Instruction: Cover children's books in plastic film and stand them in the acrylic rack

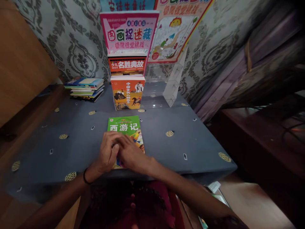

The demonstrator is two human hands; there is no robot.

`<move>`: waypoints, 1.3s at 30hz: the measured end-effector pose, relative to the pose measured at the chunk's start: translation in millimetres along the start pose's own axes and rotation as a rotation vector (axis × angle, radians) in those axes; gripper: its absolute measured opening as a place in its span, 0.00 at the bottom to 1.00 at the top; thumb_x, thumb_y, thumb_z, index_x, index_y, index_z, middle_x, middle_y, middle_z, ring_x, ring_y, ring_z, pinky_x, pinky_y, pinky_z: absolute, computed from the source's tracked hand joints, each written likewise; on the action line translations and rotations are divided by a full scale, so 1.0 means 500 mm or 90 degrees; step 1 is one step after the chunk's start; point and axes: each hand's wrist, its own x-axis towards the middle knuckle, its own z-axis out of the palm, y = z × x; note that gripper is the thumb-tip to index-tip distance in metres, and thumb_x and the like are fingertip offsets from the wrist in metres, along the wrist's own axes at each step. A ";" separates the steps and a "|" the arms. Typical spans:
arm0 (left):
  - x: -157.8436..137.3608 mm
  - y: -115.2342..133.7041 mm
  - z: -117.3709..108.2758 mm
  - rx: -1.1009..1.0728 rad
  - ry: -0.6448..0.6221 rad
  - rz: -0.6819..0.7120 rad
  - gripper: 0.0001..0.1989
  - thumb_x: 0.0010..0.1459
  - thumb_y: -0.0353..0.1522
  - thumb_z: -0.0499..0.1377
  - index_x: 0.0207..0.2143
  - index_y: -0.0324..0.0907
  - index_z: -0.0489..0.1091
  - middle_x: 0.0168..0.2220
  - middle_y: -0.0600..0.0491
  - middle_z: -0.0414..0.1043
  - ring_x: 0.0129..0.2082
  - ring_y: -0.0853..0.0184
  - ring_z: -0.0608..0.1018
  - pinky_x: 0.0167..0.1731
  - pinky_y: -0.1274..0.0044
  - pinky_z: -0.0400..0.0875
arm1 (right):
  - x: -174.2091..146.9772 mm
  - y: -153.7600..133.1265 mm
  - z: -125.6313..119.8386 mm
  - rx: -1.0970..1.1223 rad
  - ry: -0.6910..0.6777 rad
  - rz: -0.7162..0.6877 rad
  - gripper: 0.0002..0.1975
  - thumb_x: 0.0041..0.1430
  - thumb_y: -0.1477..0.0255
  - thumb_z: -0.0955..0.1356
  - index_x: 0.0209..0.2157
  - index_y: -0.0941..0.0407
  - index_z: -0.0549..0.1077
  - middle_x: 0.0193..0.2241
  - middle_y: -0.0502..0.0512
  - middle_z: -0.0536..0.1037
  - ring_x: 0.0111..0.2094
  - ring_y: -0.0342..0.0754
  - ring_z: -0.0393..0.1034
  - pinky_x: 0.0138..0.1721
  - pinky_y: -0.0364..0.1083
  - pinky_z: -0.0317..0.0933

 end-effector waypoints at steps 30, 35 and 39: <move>0.004 -0.056 0.000 -0.176 0.062 -0.445 0.17 0.61 0.39 0.59 0.52 0.46 0.66 0.63 0.46 0.61 0.67 0.56 0.61 0.62 0.64 0.62 | -0.120 -0.022 -0.006 -0.044 0.066 0.204 0.28 0.66 0.63 0.68 0.65 0.55 0.64 0.68 0.65 0.59 0.70 0.62 0.49 0.64 0.66 0.55; 0.033 -0.100 -0.032 -0.425 0.270 -0.715 0.16 0.50 0.33 0.67 0.42 0.44 0.71 0.48 0.48 0.75 0.54 0.58 0.75 0.45 0.72 0.75 | -0.120 -0.024 -0.014 -0.032 0.051 0.218 0.28 0.66 0.64 0.67 0.65 0.55 0.64 0.68 0.66 0.58 0.70 0.64 0.49 0.64 0.67 0.55; 0.036 -0.109 -0.037 -0.607 0.146 -0.853 0.14 0.46 0.29 0.70 0.37 0.37 0.74 0.35 0.47 0.80 0.39 0.57 0.82 0.36 0.71 0.78 | -0.124 -0.021 -0.008 -0.021 0.072 0.210 0.28 0.66 0.65 0.68 0.65 0.55 0.64 0.68 0.66 0.59 0.69 0.65 0.50 0.63 0.67 0.56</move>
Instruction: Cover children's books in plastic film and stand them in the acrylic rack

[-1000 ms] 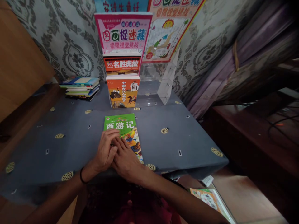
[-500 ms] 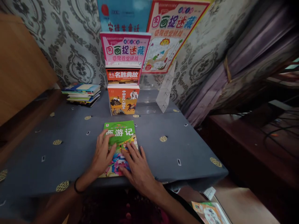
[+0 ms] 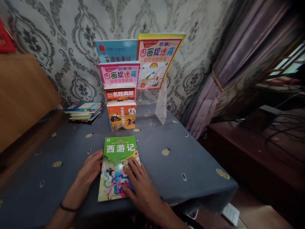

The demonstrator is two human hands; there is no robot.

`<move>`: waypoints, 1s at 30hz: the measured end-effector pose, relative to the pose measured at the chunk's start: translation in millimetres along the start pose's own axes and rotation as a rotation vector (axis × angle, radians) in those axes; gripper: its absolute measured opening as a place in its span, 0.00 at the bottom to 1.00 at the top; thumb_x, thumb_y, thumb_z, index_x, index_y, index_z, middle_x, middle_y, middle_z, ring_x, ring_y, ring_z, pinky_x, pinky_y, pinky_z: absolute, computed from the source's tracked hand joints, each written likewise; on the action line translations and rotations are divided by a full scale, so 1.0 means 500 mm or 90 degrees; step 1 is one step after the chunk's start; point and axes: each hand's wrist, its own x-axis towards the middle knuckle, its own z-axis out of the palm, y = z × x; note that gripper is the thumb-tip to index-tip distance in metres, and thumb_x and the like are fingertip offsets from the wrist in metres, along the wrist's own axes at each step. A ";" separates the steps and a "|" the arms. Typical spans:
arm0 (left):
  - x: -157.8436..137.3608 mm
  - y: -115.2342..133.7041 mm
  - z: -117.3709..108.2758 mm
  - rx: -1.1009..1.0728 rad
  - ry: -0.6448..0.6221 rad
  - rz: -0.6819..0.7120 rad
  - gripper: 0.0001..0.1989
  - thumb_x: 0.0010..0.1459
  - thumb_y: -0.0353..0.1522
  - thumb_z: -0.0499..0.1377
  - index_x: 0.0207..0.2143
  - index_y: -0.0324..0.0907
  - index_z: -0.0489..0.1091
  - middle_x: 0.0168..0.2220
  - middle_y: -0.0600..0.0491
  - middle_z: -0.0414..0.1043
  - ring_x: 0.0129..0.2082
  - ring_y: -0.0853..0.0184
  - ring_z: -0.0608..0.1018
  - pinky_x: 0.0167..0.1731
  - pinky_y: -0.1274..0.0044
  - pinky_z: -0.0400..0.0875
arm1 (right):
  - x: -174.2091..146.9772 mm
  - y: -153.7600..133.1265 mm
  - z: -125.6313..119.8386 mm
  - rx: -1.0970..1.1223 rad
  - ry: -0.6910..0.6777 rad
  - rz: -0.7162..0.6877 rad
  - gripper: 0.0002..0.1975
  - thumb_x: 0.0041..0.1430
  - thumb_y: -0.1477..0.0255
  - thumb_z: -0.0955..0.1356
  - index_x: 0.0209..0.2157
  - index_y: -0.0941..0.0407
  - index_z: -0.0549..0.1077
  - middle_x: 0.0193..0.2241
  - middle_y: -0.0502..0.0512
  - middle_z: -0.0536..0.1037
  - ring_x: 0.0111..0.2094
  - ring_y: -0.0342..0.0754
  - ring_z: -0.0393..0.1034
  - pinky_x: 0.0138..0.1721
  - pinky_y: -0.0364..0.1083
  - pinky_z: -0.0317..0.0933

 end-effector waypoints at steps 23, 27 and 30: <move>-0.065 0.078 0.109 0.017 -0.183 0.187 0.27 0.40 0.37 0.76 0.44 0.40 0.76 0.41 0.47 0.82 0.46 0.53 0.82 0.50 0.66 0.76 | 0.085 0.072 -0.070 0.360 0.423 0.130 0.10 0.64 0.67 0.66 0.44 0.52 0.77 0.40 0.55 0.70 0.40 0.49 0.70 0.42 0.50 0.69; -0.066 0.083 0.119 0.036 -0.200 0.233 0.29 0.41 0.39 0.75 0.46 0.41 0.75 0.43 0.45 0.82 0.50 0.51 0.80 0.52 0.65 0.74 | 0.110 0.095 -0.086 0.529 0.388 0.192 0.17 0.59 0.62 0.70 0.47 0.54 0.70 0.40 0.54 0.74 0.25 0.42 0.66 0.27 0.44 0.66; -0.058 0.082 0.122 0.038 -0.202 0.249 0.29 0.41 0.39 0.75 0.46 0.41 0.75 0.44 0.46 0.81 0.52 0.51 0.79 0.53 0.66 0.73 | 0.122 0.104 -0.100 0.679 0.277 0.175 0.20 0.58 0.58 0.70 0.48 0.53 0.68 0.41 0.55 0.77 0.17 0.38 0.61 0.18 0.42 0.60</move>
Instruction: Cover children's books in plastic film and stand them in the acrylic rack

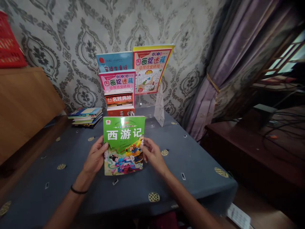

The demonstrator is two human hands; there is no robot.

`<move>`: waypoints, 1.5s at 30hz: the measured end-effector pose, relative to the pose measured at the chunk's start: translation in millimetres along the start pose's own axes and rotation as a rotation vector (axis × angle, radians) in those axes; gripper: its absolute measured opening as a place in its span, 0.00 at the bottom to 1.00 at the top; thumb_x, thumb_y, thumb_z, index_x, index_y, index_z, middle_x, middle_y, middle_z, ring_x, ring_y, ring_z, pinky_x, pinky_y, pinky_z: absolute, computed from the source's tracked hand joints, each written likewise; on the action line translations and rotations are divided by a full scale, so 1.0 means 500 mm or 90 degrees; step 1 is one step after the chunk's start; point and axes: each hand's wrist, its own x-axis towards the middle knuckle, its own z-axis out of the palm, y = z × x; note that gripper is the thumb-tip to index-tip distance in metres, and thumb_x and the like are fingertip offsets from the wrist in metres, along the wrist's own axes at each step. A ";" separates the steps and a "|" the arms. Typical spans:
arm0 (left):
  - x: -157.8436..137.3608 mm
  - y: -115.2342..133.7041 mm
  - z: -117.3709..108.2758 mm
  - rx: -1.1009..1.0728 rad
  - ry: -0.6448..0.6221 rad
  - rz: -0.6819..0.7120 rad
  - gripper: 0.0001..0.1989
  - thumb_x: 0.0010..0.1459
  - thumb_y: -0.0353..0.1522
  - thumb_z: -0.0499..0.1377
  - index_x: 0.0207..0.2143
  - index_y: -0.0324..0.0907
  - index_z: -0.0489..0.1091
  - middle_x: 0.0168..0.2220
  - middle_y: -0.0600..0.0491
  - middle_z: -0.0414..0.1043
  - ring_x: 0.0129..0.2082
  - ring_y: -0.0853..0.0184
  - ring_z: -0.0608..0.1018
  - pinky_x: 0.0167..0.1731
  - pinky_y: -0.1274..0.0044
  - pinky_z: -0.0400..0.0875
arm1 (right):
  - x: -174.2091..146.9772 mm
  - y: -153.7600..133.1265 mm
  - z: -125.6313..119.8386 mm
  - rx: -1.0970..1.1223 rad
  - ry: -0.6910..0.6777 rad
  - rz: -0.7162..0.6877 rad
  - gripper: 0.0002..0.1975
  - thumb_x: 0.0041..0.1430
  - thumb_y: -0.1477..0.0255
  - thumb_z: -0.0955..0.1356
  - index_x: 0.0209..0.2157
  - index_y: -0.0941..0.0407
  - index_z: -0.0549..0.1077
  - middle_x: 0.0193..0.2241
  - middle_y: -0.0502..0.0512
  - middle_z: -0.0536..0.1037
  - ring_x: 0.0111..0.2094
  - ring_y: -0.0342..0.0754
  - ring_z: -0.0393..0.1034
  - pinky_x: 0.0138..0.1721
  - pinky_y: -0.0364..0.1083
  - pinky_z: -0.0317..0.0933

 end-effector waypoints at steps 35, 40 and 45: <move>-0.044 -0.107 -0.126 0.672 -0.479 0.127 0.22 0.62 0.30 0.58 0.57 0.58 0.73 0.63 0.51 0.68 0.66 0.56 0.65 0.69 0.55 0.38 | 0.026 -0.013 0.022 -0.646 -0.275 -0.128 0.23 0.57 0.85 0.63 0.49 0.52 0.78 0.45 0.56 0.83 0.45 0.53 0.79 0.47 0.49 0.70; -0.044 -0.098 -0.109 0.700 -0.486 0.160 0.22 0.61 0.28 0.58 0.54 0.56 0.75 0.61 0.49 0.71 0.64 0.55 0.67 0.68 0.57 0.47 | 0.072 0.042 0.141 -0.536 -0.475 -0.253 0.18 0.70 0.74 0.61 0.57 0.59 0.73 0.62 0.61 0.70 0.65 0.49 0.61 0.63 0.50 0.58; -0.045 -0.106 -0.118 0.693 -0.478 0.171 0.23 0.62 0.27 0.57 0.56 0.59 0.73 0.60 0.51 0.71 0.64 0.56 0.67 0.68 0.57 0.46 | 0.123 0.092 0.155 -0.611 -0.436 -0.262 0.23 0.71 0.64 0.61 0.60 0.61 0.69 0.65 0.65 0.66 0.67 0.52 0.56 0.66 0.54 0.53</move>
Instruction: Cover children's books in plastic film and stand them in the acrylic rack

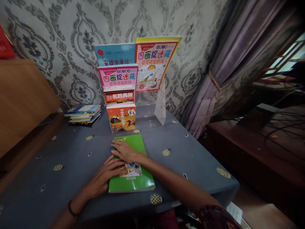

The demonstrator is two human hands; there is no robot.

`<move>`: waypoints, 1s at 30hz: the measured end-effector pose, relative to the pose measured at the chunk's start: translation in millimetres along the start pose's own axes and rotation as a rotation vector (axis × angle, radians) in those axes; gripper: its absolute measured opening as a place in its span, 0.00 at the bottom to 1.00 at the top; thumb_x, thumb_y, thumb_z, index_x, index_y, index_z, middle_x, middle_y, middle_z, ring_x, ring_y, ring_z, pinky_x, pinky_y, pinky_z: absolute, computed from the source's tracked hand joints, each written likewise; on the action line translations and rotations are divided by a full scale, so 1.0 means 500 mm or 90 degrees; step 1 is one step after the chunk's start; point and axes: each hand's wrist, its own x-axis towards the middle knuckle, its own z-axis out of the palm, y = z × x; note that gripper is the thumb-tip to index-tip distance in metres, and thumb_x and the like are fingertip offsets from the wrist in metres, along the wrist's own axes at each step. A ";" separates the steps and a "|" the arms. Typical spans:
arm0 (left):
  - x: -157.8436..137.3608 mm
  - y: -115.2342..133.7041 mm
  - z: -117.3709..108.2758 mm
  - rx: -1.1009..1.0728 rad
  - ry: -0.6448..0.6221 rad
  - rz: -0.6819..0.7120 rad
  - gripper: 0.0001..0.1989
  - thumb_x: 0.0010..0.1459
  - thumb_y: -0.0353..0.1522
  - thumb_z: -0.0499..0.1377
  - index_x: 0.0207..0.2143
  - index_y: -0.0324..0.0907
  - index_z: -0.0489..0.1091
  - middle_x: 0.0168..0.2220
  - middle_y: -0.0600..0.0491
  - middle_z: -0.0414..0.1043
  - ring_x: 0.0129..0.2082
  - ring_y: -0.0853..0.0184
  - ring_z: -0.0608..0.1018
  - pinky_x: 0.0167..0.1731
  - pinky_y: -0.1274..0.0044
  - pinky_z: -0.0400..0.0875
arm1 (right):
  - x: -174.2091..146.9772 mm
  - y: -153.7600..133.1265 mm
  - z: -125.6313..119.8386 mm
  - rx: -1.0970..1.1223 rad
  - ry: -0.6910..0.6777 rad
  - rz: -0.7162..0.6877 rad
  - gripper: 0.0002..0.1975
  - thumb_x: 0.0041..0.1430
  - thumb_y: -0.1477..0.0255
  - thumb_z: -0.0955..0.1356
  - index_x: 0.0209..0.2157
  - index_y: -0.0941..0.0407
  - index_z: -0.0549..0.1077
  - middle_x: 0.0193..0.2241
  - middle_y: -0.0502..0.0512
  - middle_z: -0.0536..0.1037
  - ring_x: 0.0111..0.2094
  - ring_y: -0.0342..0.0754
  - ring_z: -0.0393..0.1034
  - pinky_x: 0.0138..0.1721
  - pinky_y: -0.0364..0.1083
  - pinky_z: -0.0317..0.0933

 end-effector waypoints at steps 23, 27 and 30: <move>-0.010 -0.032 0.004 0.090 -0.017 0.054 0.22 0.65 0.31 0.56 0.59 0.56 0.70 0.63 0.49 0.68 0.66 0.57 0.65 0.67 0.55 0.46 | -0.157 0.021 -0.024 -0.124 0.081 0.242 0.29 0.71 0.63 0.60 0.65 0.67 0.61 0.68 0.72 0.57 0.71 0.59 0.45 0.69 0.61 0.42; -0.014 -0.042 0.007 0.160 -0.030 0.078 0.22 0.67 0.32 0.54 0.61 0.54 0.67 0.64 0.48 0.66 0.67 0.59 0.63 0.68 0.56 0.45 | -0.190 -0.020 -0.014 -0.143 0.085 0.225 0.28 0.72 0.63 0.58 0.65 0.67 0.62 0.67 0.72 0.59 0.71 0.59 0.46 0.68 0.63 0.43; -0.015 -0.044 0.008 0.173 -0.030 0.091 0.23 0.67 0.32 0.54 0.63 0.54 0.65 0.65 0.49 0.66 0.67 0.59 0.63 0.68 0.56 0.46 | -0.212 -0.048 -0.005 -0.147 0.093 0.220 0.27 0.73 0.63 0.57 0.65 0.65 0.62 0.67 0.71 0.59 0.71 0.60 0.47 0.68 0.64 0.45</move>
